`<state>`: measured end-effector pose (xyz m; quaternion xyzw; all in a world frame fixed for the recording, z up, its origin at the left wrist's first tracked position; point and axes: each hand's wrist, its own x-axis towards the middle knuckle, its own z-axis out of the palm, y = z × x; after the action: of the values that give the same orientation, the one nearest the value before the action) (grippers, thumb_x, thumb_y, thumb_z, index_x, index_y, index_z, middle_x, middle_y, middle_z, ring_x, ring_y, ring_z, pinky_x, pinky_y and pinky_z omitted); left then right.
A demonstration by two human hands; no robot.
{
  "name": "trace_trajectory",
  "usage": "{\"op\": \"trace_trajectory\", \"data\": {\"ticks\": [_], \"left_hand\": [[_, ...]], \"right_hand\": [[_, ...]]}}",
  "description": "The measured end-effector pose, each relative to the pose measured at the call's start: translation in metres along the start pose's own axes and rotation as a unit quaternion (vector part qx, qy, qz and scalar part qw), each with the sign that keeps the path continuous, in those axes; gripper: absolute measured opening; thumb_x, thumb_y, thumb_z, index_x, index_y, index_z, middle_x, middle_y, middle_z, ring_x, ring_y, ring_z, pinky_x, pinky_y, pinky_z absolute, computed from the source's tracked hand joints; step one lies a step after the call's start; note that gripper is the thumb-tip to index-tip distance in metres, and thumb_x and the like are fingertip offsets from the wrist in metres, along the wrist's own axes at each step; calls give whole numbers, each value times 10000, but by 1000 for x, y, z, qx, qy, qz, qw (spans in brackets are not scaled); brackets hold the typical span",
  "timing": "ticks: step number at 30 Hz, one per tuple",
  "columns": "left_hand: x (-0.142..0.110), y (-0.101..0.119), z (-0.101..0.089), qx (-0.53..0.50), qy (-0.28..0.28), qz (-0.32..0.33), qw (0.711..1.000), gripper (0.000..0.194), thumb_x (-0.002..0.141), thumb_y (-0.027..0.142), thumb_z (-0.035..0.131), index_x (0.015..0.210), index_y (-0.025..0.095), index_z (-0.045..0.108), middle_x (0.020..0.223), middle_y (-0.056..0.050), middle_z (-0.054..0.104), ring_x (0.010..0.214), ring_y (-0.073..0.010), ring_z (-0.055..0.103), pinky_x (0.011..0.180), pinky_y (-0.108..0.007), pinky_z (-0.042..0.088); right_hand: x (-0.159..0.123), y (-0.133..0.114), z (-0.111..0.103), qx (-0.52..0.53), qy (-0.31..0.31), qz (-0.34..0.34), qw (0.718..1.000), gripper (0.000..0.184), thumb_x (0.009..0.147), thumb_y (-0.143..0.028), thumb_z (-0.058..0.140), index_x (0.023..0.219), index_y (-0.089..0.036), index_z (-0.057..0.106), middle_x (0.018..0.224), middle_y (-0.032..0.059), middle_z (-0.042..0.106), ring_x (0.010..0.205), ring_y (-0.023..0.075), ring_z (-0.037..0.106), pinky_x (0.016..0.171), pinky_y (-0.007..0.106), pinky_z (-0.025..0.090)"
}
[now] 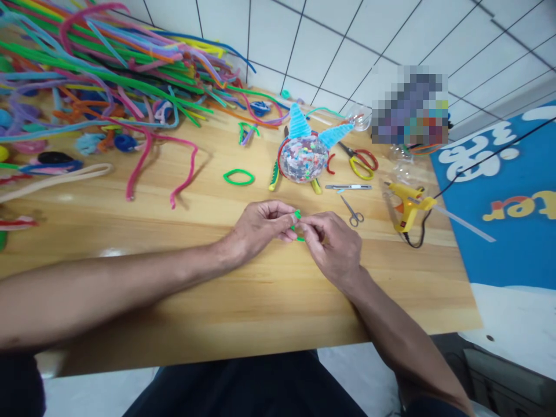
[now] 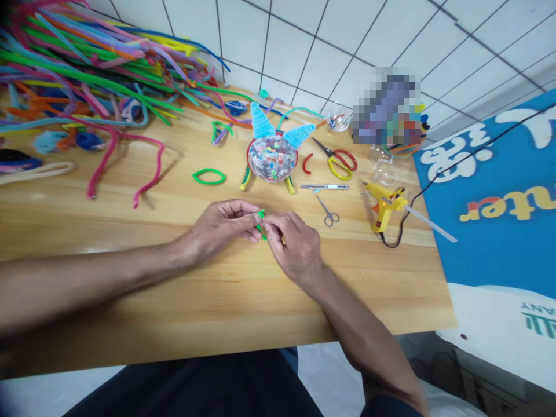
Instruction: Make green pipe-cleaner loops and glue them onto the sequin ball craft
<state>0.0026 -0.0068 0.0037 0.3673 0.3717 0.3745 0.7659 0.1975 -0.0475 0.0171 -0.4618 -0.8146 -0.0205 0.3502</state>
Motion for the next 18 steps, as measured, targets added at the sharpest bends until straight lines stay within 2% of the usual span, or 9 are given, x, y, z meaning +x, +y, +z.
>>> {"op": "trace_trajectory", "data": {"ticks": [11, 18], "left_hand": [[-2, 0, -1, 11, -1, 8, 1000, 478, 685, 474, 1048, 904, 143, 783, 829, -19, 807, 685, -145, 774, 702, -280, 660], [-1, 1, 2, -4, 9, -13, 1000, 557, 586, 466, 1099, 906, 144, 777, 797, -5, 806, 654, -137, 764, 655, -256, 640]], "right_hand": [[-2, 0, -3, 11, -6, 39, 999, 138, 1042, -156, 663, 994, -261, 740, 803, -22, 779, 624, 135, 654, 618, 278, 521], [-1, 2, -1, 5, -4, 31, 999, 130, 1044, -149, 668, 1003, -256, 730, 814, -17, 777, 632, 136, 654, 609, 277, 502]]}}
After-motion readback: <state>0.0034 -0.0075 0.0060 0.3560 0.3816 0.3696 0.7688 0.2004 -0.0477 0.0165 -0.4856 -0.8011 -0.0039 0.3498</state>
